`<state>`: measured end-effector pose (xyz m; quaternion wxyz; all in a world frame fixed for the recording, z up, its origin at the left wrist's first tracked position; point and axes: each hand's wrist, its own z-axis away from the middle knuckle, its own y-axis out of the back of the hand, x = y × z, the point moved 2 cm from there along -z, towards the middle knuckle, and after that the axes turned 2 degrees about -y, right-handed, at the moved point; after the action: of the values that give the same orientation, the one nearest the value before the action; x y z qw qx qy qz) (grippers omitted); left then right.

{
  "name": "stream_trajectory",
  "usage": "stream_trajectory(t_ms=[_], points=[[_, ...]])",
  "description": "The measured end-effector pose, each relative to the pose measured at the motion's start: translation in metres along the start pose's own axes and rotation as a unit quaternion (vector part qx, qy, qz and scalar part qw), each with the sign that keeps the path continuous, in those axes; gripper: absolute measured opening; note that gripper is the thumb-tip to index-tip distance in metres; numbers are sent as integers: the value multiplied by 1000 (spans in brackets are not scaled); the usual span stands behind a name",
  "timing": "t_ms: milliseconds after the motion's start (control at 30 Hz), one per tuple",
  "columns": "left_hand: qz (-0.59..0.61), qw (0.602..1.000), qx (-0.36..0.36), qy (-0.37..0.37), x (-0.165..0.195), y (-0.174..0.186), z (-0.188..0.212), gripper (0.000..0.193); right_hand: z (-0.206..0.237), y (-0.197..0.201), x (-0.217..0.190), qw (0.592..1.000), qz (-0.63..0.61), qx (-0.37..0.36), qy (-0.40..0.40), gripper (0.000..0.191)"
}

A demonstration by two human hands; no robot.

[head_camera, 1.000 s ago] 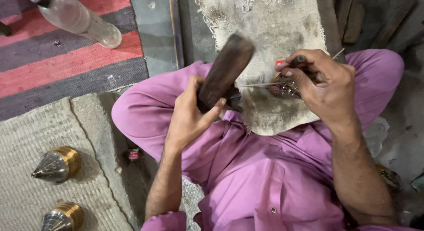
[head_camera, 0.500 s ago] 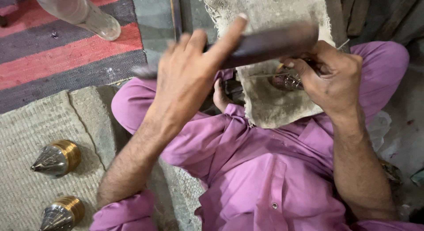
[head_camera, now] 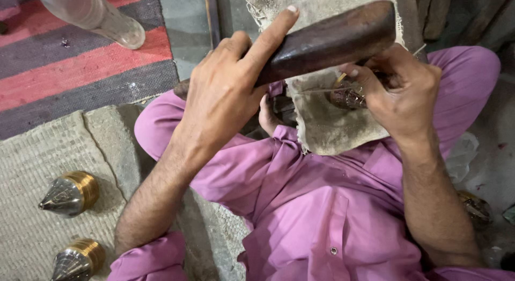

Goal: The person sits cross-legged and uses a wooden mallet and a metal chisel to engrave a decorative pattern onto a small brass cone-shaped object. The object rests on a cloth pad on the lap, and the person repeatedly taps the chisel to create fine lines on the surface.

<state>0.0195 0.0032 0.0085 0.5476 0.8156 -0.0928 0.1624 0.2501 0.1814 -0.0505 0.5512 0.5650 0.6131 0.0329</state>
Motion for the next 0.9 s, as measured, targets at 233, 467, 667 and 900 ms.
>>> stream_trajectory(t_ms=[233, 467, 667, 900], points=[[-75, 996, 25, -28, -3, -4, -2, 74, 5, 1, 3, 1000, 6, -8, -1, 9], [-107, 993, 29, -42, -9, -10, -4, 71, 2, 0, 3, 1000, 7, -9, 10, 10], [-83, 995, 43, -44, -7, -8, -10, 72, -7, 2, -14, 1000, -6, -3, -19, 9], [-93, 992, 59, -61, -2, -7, -16, 71, -5, 1, -12, 1000, -20, -15, -1, 13]])
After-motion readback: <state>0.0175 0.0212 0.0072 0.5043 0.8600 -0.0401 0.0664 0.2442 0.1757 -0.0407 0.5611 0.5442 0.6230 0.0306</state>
